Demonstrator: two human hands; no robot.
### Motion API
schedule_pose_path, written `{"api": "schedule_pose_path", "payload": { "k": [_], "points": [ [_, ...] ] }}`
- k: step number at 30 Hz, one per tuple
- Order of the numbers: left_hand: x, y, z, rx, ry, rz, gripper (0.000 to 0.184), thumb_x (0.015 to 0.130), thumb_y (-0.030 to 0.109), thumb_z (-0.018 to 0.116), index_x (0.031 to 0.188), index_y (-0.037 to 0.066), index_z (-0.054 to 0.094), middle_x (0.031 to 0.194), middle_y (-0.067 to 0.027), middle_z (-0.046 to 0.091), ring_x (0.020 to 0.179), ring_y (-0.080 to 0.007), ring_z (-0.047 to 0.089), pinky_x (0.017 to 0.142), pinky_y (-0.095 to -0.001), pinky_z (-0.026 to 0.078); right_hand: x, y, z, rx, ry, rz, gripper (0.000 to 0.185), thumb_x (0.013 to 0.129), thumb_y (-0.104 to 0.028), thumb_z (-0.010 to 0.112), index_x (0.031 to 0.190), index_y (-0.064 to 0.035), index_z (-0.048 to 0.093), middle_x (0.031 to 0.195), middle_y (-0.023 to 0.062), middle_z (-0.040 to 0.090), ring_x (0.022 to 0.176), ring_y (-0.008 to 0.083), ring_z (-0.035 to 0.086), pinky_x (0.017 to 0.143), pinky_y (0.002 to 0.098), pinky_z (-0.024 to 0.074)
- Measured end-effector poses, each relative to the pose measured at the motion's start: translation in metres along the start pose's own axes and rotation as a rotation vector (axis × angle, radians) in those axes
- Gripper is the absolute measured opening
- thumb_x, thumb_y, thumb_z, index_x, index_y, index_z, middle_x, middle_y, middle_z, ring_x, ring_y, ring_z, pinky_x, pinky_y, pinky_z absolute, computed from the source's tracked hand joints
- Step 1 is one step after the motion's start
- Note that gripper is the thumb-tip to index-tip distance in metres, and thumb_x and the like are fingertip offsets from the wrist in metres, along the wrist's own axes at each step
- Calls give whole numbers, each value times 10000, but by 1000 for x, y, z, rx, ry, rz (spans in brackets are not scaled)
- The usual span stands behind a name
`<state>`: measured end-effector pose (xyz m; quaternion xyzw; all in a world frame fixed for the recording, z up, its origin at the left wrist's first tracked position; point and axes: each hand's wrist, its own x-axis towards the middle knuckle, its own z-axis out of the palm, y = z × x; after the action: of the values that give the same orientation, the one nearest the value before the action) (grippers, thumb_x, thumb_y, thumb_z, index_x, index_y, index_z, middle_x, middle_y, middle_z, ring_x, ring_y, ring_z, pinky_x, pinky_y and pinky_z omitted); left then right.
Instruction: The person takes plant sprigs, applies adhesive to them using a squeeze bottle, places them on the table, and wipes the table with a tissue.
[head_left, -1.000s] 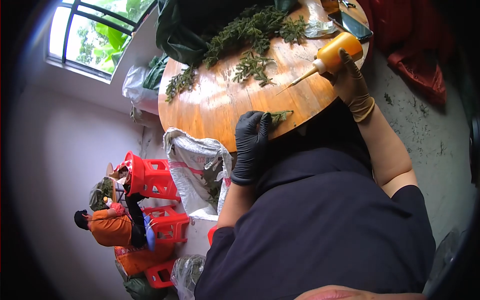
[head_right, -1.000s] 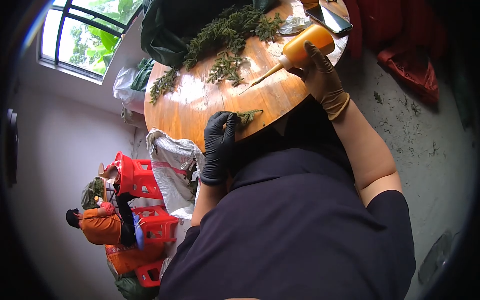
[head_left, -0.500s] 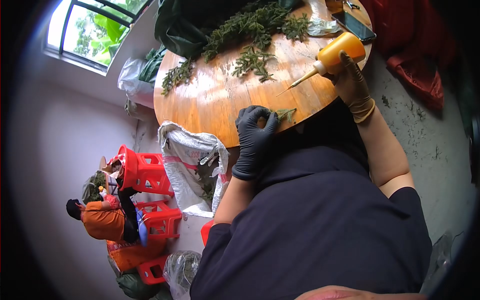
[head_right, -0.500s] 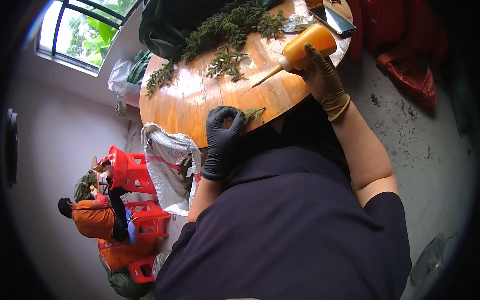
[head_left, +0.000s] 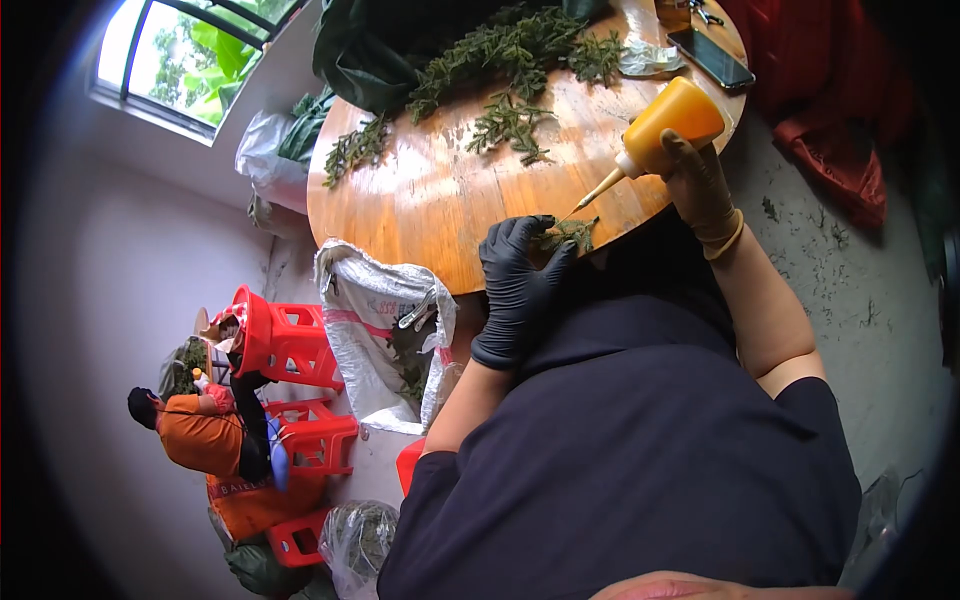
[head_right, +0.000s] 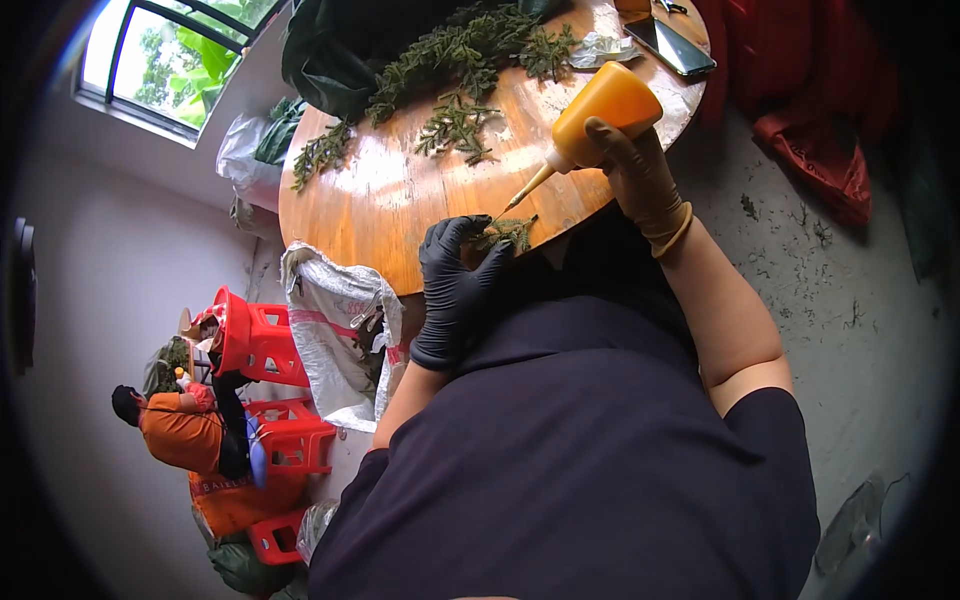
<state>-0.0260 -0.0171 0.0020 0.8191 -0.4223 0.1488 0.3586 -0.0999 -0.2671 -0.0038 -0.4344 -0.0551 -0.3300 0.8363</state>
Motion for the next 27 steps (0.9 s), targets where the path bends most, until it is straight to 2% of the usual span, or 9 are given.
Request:
{"api": "schedule_pose_path", "payload": {
  "k": [2,9,27],
  "points": [
    [0,3,-1,31,-7,-24,316,739,154,820,1003,49,682,958,-96,670,969,-302,613,883,-401,466,-3,2,5,-20,-4,-2,390,910,-239,729,1188,-44,536,1045,65,615,990,184,641,870,377,545],
    [1,4,-1,48,-20,-42,317,746,175,828,997,45,684,950,-101,668,960,-300,609,872,-398,468,-7,11,9,-181,-58,-30,350,877,-201,764,1121,-27,583,1013,47,646,952,123,621,839,303,514],
    [2,8,-3,71,-32,-42,296,759,189,820,975,41,682,938,-102,663,960,-303,599,870,-402,461,-4,0,8,-233,-12,-80,370,843,-181,786,1121,-41,585,986,23,635,923,112,608,849,287,499]
  ]
}}
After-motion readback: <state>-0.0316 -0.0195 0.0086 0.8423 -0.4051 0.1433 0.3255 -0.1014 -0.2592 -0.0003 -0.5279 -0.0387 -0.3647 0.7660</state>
